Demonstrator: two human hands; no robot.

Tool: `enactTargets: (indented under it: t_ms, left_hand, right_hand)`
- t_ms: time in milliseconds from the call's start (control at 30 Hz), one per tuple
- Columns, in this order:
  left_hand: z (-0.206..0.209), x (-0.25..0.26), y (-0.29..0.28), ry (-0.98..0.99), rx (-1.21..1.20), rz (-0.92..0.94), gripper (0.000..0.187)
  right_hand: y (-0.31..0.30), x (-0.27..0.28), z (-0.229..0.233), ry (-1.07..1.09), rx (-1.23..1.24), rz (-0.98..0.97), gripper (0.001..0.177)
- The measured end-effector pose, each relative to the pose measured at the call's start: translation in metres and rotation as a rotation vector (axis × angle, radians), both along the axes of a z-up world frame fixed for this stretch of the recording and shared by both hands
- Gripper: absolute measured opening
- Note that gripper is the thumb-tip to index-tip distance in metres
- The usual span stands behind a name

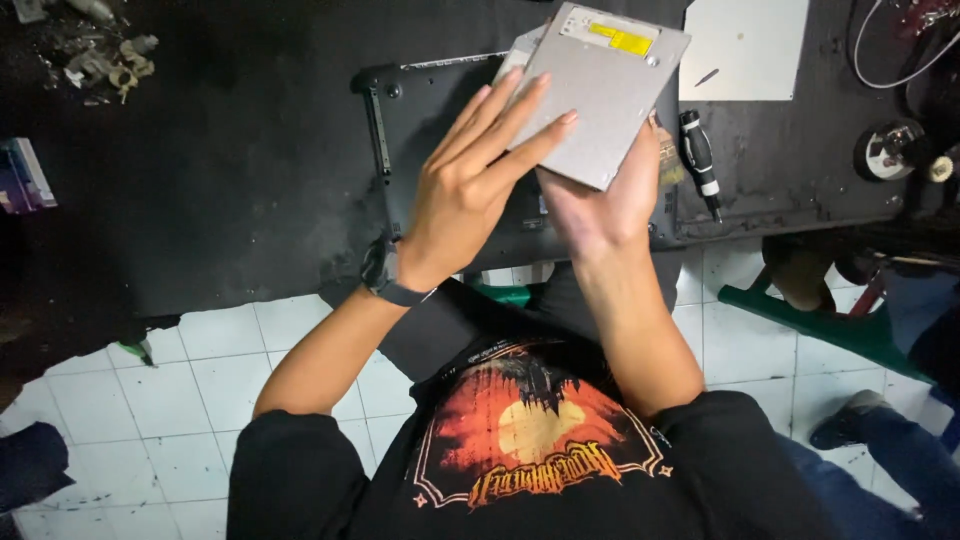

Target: The person is repairing a disassembled electronic device, likely a DVD drive, on a dark workbench. They use a screwdriver to tighten screws on the internal mechanism and handle small components with their hands.

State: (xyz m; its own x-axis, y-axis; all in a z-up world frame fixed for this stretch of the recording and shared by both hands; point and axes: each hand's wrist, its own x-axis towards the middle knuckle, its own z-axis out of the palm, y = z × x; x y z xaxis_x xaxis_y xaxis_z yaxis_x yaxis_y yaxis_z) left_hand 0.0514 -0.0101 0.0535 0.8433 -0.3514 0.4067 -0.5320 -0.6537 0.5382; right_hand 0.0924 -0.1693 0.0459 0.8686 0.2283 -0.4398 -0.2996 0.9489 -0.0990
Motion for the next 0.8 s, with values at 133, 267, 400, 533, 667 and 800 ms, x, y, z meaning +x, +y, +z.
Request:
enactTargets:
  t_ms: [133,267,400,533,667,800]
  left_hand:
    - [0.017,0.005,0.003,-0.042,-0.054,0.005,0.051]
    - [0.026,0.01,0.004,-0.114,-0.183,0.048,0.032]
    - [0.028,0.007,0.007,-0.211,-0.196,0.016,0.038]
    - [0.015,0.009,0.009,-0.101,-0.021,-0.125,0.045]
    - [0.032,0.015,0.012,-0.138,-0.077,-0.077,0.035]
    - [0.046,0.008,0.008,-0.032,-0.45,0.079,0.039]
  right_hand:
    - [0.002,-0.002,-0.01,-0.075,0.15,0.023,0.041]
    - [-0.001,-0.004,-0.002,-0.014,0.256,0.039,0.039]
    - [0.0,-0.002,-0.036,0.037,0.057,0.029,0.036]
    - [0.001,-0.004,-0.017,0.024,0.122,0.03,0.037]
    - [0.001,-0.008,0.008,-0.014,0.264,0.025,0.041]
    - [-0.005,-0.011,0.013,-0.143,0.264,0.13,0.042]
